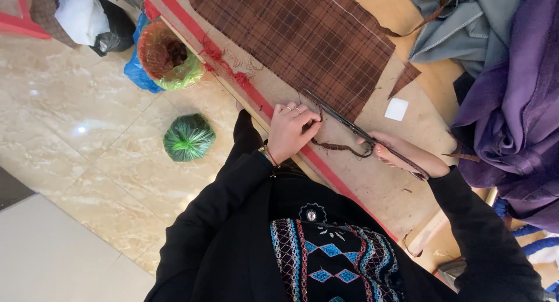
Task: Marking a pattern on a piece of plaid fabric with chalk and then cutting it out using large tailor's shears.
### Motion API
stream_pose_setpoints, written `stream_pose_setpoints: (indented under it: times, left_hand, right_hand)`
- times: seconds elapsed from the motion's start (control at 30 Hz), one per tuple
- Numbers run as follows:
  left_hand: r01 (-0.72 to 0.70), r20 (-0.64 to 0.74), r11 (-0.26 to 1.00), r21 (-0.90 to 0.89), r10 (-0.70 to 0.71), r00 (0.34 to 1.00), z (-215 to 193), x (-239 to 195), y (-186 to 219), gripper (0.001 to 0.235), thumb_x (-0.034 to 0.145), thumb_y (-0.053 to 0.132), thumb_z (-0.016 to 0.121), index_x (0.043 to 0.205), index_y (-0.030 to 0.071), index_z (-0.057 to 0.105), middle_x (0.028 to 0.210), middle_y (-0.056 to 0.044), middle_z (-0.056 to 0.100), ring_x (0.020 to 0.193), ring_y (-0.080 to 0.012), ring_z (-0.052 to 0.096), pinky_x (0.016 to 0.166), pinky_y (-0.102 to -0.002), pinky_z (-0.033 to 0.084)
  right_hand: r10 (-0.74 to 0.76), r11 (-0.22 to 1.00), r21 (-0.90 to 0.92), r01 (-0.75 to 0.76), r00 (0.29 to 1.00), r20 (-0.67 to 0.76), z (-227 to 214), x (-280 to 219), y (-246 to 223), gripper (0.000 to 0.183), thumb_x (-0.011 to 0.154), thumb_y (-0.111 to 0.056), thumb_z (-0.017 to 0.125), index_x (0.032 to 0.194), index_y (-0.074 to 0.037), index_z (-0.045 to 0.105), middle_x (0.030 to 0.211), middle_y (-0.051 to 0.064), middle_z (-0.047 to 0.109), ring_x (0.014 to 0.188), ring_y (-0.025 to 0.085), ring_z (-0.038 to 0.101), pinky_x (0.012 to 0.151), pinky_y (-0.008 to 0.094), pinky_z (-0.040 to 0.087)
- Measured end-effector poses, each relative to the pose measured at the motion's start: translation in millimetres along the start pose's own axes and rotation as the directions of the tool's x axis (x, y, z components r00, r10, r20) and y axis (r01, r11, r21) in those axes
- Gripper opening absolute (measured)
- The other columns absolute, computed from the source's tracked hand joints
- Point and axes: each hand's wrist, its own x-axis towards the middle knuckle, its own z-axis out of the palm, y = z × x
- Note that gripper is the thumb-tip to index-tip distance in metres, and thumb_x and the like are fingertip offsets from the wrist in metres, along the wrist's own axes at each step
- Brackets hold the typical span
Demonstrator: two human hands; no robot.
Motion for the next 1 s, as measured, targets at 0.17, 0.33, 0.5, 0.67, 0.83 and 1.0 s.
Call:
stream_pose_setpoints:
  times: [0.17,0.33,0.5,0.67,0.83,1.0]
  left_hand:
    - [-0.029,0.001,0.999,0.017,0.029,1.0,0,1,-1,0.007,0.089,0.028,0.073,0.09,0.024,0.067,0.074,0.006,0.055,0.077,-0.0186,0.058,0.078,-0.034,0.042]
    - [-0.039,-0.013,0.999,0.01,0.04,0.999,-4,2,4,0.007,0.088,0.026,0.074,0.089,0.024,0.067,0.073,0.005,0.055,0.077,-0.0183,0.058,0.079,-0.034,0.042]
    - [-0.051,-0.025,0.999,0.011,0.051,0.998,-5,2,4,0.008,0.089,0.026,0.074,0.089,0.023,0.067,0.073,0.005,0.055,0.076,-0.0182,0.058,0.079,-0.034,0.041]
    - [-0.056,-0.006,0.998,0.003,0.056,0.998,-6,2,3,0.008,0.088,0.026,0.074,0.089,0.023,0.067,0.073,0.004,0.055,0.076,-0.0191,0.058,0.08,-0.035,0.04]
    - [-0.047,-0.008,0.999,-0.014,0.047,0.999,-5,1,6,0.008,0.086,0.026,0.074,0.089,0.022,0.067,0.073,0.004,0.056,0.077,-0.0195,0.058,0.08,-0.036,0.04]
    - [-0.052,-0.002,0.999,-0.013,0.052,0.999,-6,2,6,0.009,0.086,0.025,0.075,0.089,0.022,0.067,0.073,0.003,0.056,0.077,-0.0202,0.059,0.081,-0.037,0.039]
  right_hand:
    - [0.052,0.999,0.001,-0.052,0.998,-0.045,-6,7,19,0.062,0.102,-0.051,0.043,0.14,-0.004,0.052,0.07,-0.007,0.037,0.054,0.002,0.036,0.049,0.02,0.035]
    - [0.06,0.998,-0.035,-0.061,0.998,-0.028,-9,15,9,0.065,0.101,-0.056,0.043,0.141,-0.004,0.051,0.071,-0.009,0.037,0.056,0.0,0.038,0.05,0.019,0.035]
    - [0.054,0.996,-0.074,-0.054,0.999,0.001,-2,17,-38,0.068,0.101,-0.06,0.039,0.137,-0.003,0.052,0.074,-0.006,0.039,0.062,0.005,0.04,0.055,0.022,0.039]
    - [0.07,0.996,-0.055,-0.07,0.998,0.0,-7,28,-20,0.055,0.104,-0.055,0.038,0.12,-0.006,0.056,0.073,-0.007,0.035,0.057,0.004,0.037,0.048,0.019,0.036]
    - [0.096,0.995,-0.013,-0.096,0.995,0.003,-4,27,-33,0.05,0.105,-0.055,0.041,0.107,-0.007,0.055,0.071,-0.007,0.034,0.053,0.004,0.036,0.045,0.019,0.033]
    - [0.068,0.996,-0.054,-0.068,0.998,0.009,1,31,-64,0.054,0.103,-0.058,0.038,0.108,-0.007,0.055,0.073,-0.007,0.035,0.058,0.004,0.039,0.048,0.02,0.038]
